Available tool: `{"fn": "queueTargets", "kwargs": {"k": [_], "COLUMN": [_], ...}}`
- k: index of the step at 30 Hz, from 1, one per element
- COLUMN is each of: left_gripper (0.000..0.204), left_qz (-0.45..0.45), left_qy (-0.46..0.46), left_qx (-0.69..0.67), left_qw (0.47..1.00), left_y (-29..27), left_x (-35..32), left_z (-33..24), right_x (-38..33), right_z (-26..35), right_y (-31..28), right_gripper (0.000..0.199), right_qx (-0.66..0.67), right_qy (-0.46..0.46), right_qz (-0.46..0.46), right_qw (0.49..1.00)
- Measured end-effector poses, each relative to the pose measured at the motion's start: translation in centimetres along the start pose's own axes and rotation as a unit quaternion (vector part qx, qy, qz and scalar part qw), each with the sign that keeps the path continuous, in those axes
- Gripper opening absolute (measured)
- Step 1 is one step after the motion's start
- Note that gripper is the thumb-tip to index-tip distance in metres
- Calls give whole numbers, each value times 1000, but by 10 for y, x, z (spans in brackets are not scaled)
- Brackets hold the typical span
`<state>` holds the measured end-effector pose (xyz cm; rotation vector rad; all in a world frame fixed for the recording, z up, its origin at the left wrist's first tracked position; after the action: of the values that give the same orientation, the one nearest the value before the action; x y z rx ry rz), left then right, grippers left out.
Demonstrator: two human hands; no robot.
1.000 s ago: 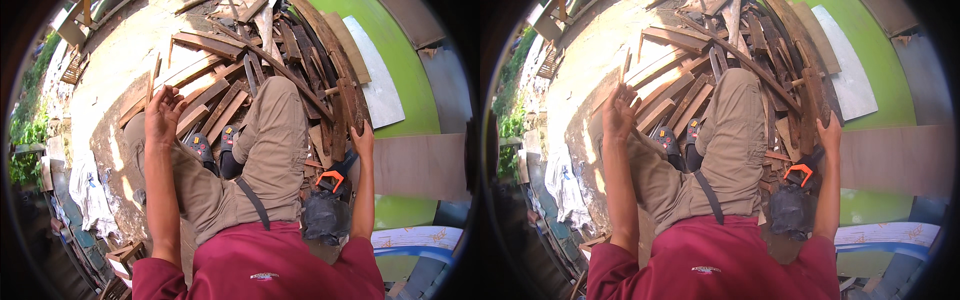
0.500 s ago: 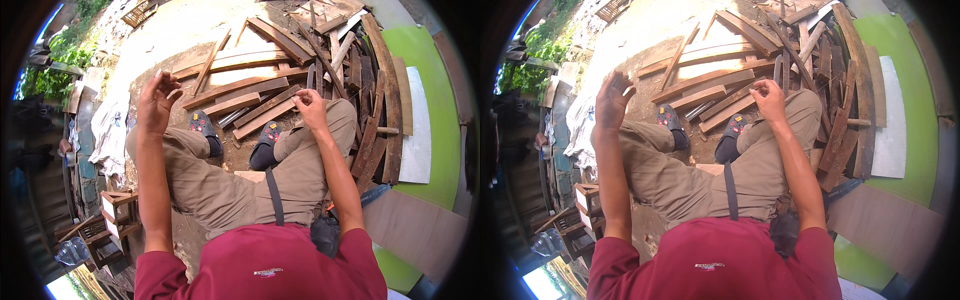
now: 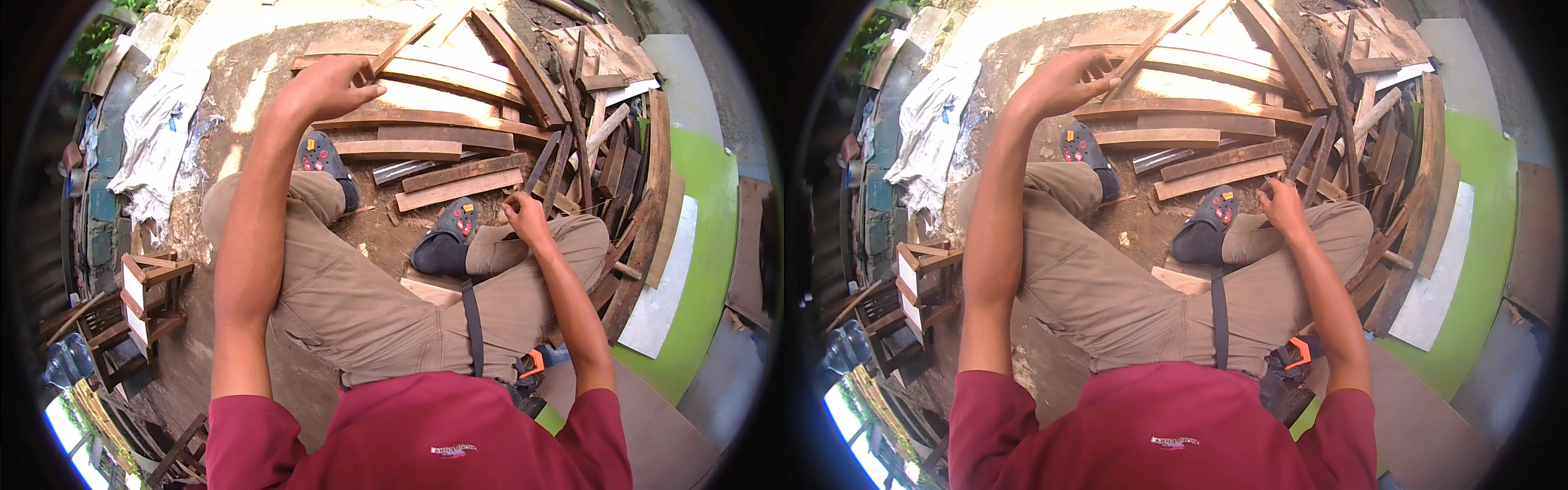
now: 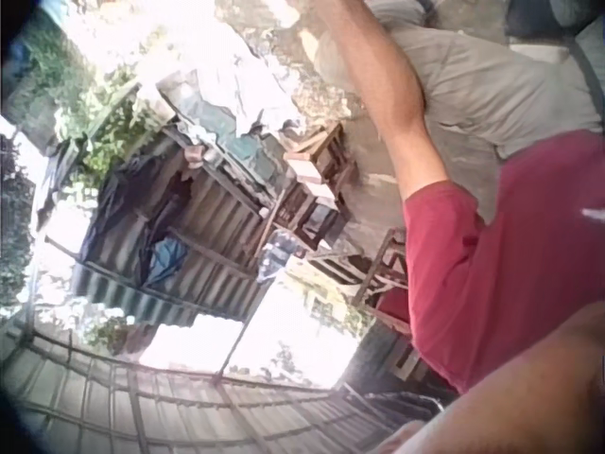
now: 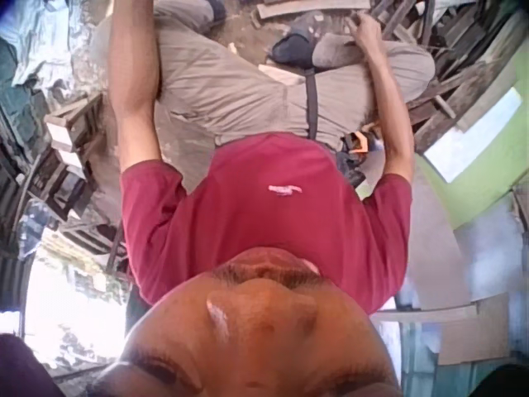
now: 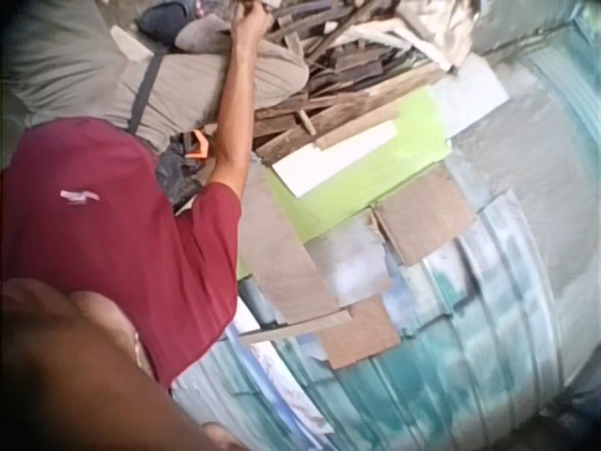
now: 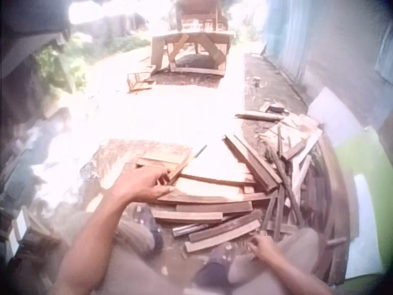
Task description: The person sits on the ground and sorts through a pile of wooden planks and scraps, picking up pieces to inspect and align them. The person uses a hand saw to cut a plank and continues to handle and arrange the wood pieces.
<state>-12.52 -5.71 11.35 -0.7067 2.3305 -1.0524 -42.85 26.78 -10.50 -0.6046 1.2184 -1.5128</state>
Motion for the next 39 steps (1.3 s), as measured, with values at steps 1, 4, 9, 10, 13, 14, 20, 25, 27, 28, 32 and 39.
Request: {"fn": "queueTargets", "kwargs": {"k": [1, 4, 9, 10, 13, 14, 20, 25, 27, 28, 32, 39], "left_gripper": [48, 49, 55, 55, 56, 55, 52, 54, 53, 53, 50, 51], "left_qz": [-7, -14, -33, -43, -60, -55, -36, -85, -74, -68, -31, -36], "left_qy": [4, -12, -89, -93, -120, -117, -118, -146, -152, -155, -133, -149], "left_qx": [-30, -68, -98, -95, -93, -96, -130, -171, -142, -128, -137, -111], "left_qw": [1000, 998, 991, 990, 987, 987, 984, 971, 975, 977, 981, 982], "left_y": [1, -7, -26, -25, -23, -21, -17, -34, -31, -29, -25, -11], "left_x": [2, -4, -18, -22, -34, -34, -28, -30, -27, -25, -17, -17], "left_z": [-1, -1, 7, 14, 20, 21, 30, 23, 28, 30, 27, 35], "right_x": [10, 42, 98, 105, 115, 115, 134, 190, 211, 221, 229, 255], "right_z": [0, 10, 13, 25, 40, 38, 29, 30, 24, 17, -18, 10], "right_y": [10, 46, 118, 122, 127, 128, 121, 69, 61, 59, 80, 85], "right_gripper": [23, 34, 63, 63, 59, 56, 38, 41, 55, 62, 82, 71], "right_qx": [-12, -56, -353, -370, -399, -405, -301, -136, -148, -167, -276, -312], "right_qy": [-52, -103, -196, -170, -122, -108, -126, -147, -113, -99, -63, 8], "right_qz": [-24, -16, 48, 120, 141, 115, 94, -50, -61, -50, 3, 80], "right_qw": [998, 993, 914, 905, 898, 901, 941, 978, 981, 980, 959, 947]}}
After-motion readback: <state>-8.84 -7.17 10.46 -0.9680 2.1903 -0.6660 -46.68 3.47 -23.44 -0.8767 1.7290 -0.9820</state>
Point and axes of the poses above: each hand's wrist, its own x-axis towards the middle knuckle, its own y-axis out of the palm, z = x × y, the point moved 1 cm from there along x, towards the middle knuckle, and after that the axes turned 13 degrees about -x, right-handed, at the moved point
